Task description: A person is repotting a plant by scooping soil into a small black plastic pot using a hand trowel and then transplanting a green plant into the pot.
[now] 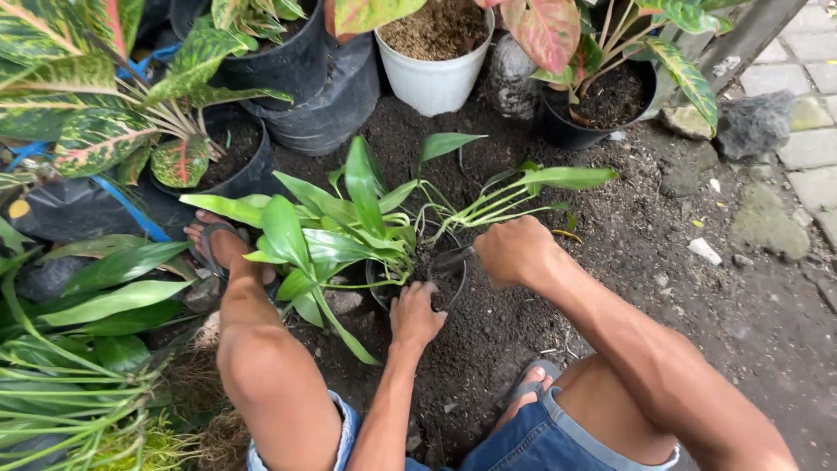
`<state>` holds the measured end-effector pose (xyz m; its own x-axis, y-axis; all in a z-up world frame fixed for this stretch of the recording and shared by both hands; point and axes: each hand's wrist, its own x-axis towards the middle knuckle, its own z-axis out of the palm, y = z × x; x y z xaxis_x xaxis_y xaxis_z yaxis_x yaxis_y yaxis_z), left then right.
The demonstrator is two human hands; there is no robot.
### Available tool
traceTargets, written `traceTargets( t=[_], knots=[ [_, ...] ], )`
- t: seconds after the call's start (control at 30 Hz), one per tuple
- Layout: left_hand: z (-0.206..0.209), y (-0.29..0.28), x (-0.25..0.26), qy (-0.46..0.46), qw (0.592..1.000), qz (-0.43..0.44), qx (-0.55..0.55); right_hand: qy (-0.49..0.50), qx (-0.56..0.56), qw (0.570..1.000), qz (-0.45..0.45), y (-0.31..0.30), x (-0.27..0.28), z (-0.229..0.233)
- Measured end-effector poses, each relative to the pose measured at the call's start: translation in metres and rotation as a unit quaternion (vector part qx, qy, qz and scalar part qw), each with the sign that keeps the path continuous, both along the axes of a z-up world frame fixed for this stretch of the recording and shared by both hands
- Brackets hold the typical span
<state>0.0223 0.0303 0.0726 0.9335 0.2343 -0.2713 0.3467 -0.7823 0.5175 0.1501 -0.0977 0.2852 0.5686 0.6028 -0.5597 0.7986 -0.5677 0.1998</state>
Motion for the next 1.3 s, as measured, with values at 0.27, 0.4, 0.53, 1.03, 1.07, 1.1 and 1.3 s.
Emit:
traceTargets(
  t=[0.27, 0.4, 0.53, 1.03, 1.07, 1.1, 1.3],
  knots=[
    [0.009, -0.008, 0.027, 0.039, 0.998, -0.055, -0.004, 0.019, 0.047, 0.994, -0.093, -0.031, -0.013, 0.045],
    [-0.027, -0.013, 0.023, 0.046, 0.996, -0.067, 0.037, 0.08, 0.046, 0.99, -0.107, -0.035, -0.012, 0.042],
    [-0.028, -0.013, 0.01, 0.036, 0.999, -0.022, 0.008, 0.098, 0.021, 0.989, -0.109, -0.027, -0.016, 0.048],
    [0.019, -0.014, 0.05, 0.036, 0.994, -0.045, -0.089, 0.054, 0.026, 0.988, -0.145, -0.055, -0.005, 0.042],
    [0.004, -0.018, 0.053, 0.011, 0.998, -0.014, -0.066, 0.063, 0.033, 0.985, -0.157, -0.056, -0.005, 0.046],
    [-0.012, -0.02, 0.053, 0.01, 0.998, -0.016, -0.065, 0.062, 0.035, 0.985, -0.159, -0.058, -0.003, 0.044],
    [-0.025, -0.025, 0.042, -0.039, 0.999, -0.011, -0.023, 0.067, 0.034, 0.986, -0.148, -0.055, 0.0, 0.042]
  ],
)
